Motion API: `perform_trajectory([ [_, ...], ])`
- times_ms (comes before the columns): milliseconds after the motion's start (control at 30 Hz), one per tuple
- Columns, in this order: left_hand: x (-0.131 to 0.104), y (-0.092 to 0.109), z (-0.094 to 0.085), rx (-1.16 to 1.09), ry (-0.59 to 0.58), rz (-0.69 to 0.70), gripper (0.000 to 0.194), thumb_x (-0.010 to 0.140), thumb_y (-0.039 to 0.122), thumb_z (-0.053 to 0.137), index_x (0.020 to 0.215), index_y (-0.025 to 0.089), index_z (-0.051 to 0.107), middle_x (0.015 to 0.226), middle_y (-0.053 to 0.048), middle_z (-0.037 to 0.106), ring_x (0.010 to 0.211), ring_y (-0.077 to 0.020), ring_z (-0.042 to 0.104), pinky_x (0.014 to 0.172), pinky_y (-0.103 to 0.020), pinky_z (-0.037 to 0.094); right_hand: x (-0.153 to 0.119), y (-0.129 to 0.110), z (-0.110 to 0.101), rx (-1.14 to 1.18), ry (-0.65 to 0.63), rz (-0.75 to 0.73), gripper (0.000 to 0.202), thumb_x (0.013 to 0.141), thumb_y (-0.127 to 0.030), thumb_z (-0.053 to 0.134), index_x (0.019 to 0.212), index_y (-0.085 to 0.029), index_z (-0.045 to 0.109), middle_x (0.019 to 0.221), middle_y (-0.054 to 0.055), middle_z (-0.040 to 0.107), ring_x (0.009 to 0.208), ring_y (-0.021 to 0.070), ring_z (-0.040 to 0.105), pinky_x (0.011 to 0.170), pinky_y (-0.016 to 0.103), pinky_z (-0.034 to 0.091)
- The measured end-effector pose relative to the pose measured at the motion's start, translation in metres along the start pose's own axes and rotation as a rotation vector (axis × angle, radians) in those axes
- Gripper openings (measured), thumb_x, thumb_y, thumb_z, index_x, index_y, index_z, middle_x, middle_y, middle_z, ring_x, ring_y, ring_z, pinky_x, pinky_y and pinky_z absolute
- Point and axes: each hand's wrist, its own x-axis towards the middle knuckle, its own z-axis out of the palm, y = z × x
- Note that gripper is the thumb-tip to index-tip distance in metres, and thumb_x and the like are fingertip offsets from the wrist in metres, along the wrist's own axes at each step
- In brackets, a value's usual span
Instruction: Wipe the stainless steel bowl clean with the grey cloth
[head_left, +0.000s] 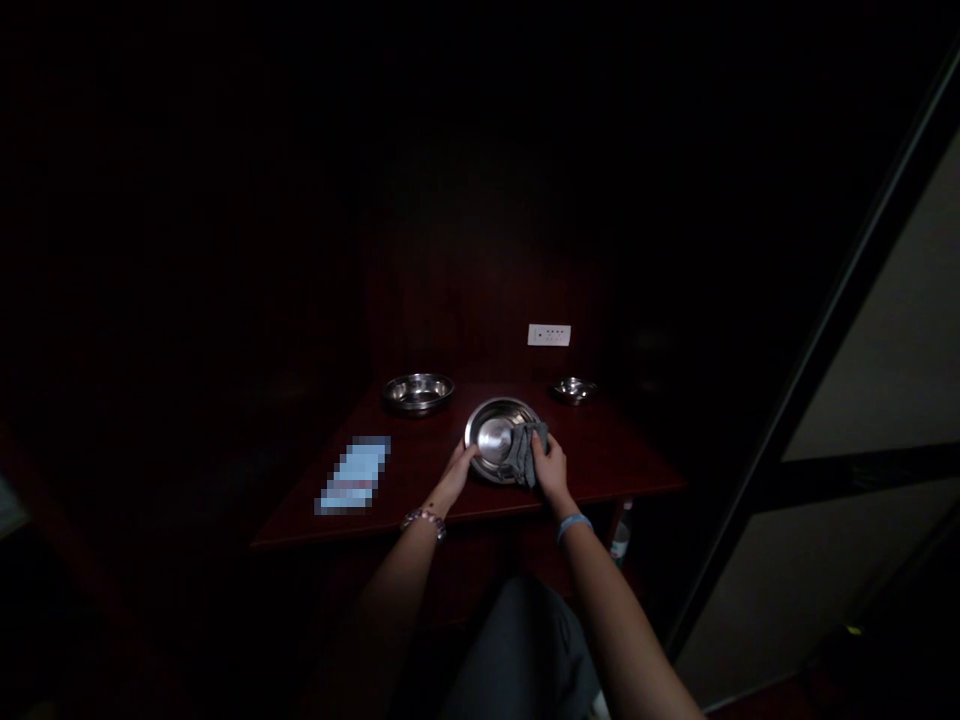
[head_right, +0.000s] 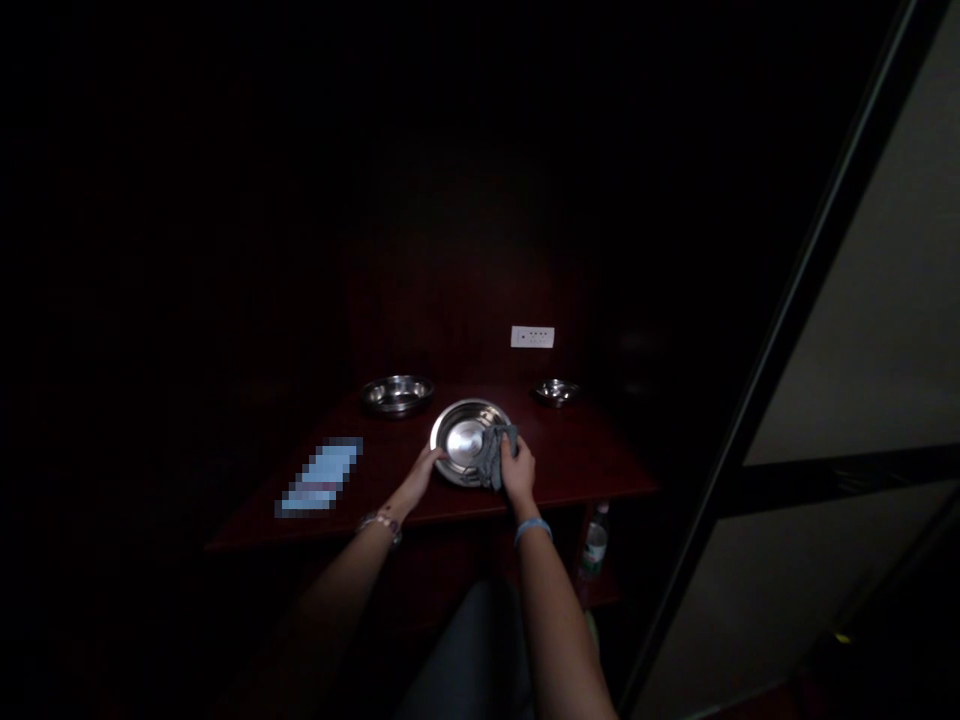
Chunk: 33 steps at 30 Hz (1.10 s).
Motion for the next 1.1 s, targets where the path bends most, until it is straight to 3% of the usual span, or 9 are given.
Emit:
perform_trajectory([
  [200, -0.007, 0.009, 0.004, 0.032, -0.016, 0.009, 0.049, 0.090, 0.040, 0.053, 0.134, 0.020, 0.061, 0.134, -0.010, 0.069, 0.136, -0.0288, 0.055, 0.119, -0.043, 0.037, 0.001, 0.001, 0.000, 0.008, 0.025, 0.004, 0.051, 0.091, -0.059, 0.053, 0.109, -0.017, 0.075, 0.112, 0.014, 0.078, 0.103, 0.0261, 0.072, 0.091, 0.032, 0.053],
  [400, -0.010, 0.012, 0.011, 0.062, -0.038, 0.157, 0.082, 0.086, 0.046, 0.064, 0.155, 0.019, 0.029, 0.156, -0.016, 0.048, 0.144, -0.0263, 0.047, 0.123, -0.041, 0.032, 0.000, 0.000, -0.001, -0.007, 0.061, 0.022, 0.053, 0.092, -0.061, 0.050, 0.107, -0.017, 0.075, 0.110, 0.014, 0.079, 0.100, 0.0257, 0.073, 0.088, 0.030, 0.053],
  [533, -0.012, 0.008, 0.012, 0.161, -0.070, 0.121, 0.091, 0.079, 0.048, 0.074, 0.150, 0.016, 0.028, 0.143, -0.020, 0.058, 0.134, -0.0294, 0.058, 0.118, -0.043, 0.037, 0.001, 0.001, -0.001, -0.010, 0.050, 0.030, 0.053, 0.091, -0.062, 0.050, 0.106, -0.017, 0.075, 0.108, 0.014, 0.079, 0.098, 0.0255, 0.074, 0.086, 0.030, 0.053],
  [700, -0.012, 0.007, 0.011, 0.223, -0.036, 0.026, 0.075, 0.079, 0.049, 0.072, 0.139, 0.018, 0.040, 0.127, -0.017, 0.069, 0.119, -0.0307, 0.067, 0.110, -0.045, 0.044, 0.000, 0.001, -0.001, -0.027, 0.061, 0.039, 0.054, 0.092, -0.060, 0.048, 0.107, -0.016, 0.074, 0.109, 0.016, 0.078, 0.099, 0.0270, 0.073, 0.087, 0.032, 0.053],
  [1100, -0.006, 0.009, 0.007, 0.097, -0.001, 0.112, 0.055, 0.081, 0.039, 0.064, 0.130, 0.018, 0.050, 0.128, -0.013, 0.068, 0.122, -0.0270, 0.065, 0.113, -0.042, 0.043, -0.001, 0.000, 0.000, -0.080, 0.045, 0.012, 0.049, 0.095, -0.056, 0.047, 0.107, -0.018, 0.075, 0.107, 0.014, 0.079, 0.100, 0.0264, 0.073, 0.086, 0.030, 0.053],
])
